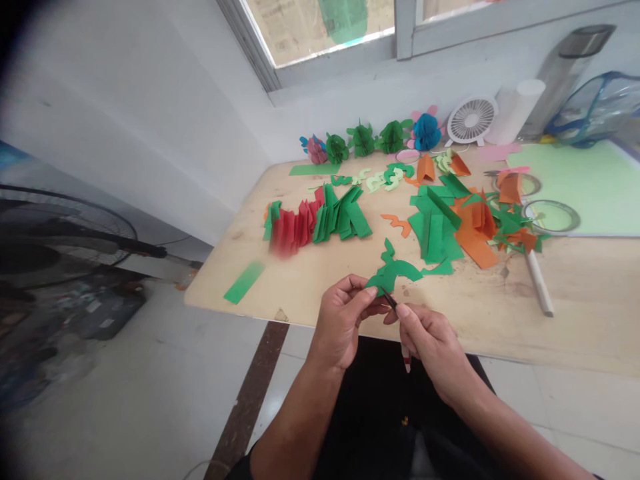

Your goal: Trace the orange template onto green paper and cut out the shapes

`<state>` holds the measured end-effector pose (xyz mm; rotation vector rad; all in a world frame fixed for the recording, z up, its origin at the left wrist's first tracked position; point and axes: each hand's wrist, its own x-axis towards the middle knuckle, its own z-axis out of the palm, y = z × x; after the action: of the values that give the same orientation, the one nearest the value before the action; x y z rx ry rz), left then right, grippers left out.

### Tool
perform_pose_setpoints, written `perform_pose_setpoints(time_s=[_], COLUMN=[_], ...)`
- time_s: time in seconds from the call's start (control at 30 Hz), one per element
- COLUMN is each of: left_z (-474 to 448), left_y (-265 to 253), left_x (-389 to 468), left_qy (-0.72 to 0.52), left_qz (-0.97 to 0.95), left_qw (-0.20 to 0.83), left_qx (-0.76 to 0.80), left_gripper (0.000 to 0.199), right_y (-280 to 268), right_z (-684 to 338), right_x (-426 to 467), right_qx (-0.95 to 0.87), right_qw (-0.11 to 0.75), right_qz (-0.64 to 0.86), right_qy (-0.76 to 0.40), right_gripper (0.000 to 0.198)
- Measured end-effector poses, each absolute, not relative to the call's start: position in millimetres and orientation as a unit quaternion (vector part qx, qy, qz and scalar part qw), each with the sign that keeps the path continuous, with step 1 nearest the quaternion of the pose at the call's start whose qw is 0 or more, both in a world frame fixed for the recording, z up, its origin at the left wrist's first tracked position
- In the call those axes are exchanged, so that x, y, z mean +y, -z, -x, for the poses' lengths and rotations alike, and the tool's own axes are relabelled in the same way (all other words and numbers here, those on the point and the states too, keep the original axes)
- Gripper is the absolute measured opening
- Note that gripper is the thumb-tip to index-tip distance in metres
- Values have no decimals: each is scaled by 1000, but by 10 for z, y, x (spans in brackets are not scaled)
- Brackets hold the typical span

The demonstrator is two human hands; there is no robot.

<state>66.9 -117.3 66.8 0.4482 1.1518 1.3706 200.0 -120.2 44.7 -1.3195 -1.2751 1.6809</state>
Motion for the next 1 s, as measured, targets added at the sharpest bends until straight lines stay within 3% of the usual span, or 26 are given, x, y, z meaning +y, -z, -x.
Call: perform_pose_setpoints(time_s=[1.0], left_z=[-626], left_y=[-680], left_x=[-1208], left_qy=[-581], left_qz=[-197], left_qw=[614], left_qx=[497], left_gripper=[27], right_y=[-474], right_z=[-2016], right_x=[-1229], right_qx=[-501], right_qw=[296], right_qz=[522], right_qy=[-623], right_gripper=[51])
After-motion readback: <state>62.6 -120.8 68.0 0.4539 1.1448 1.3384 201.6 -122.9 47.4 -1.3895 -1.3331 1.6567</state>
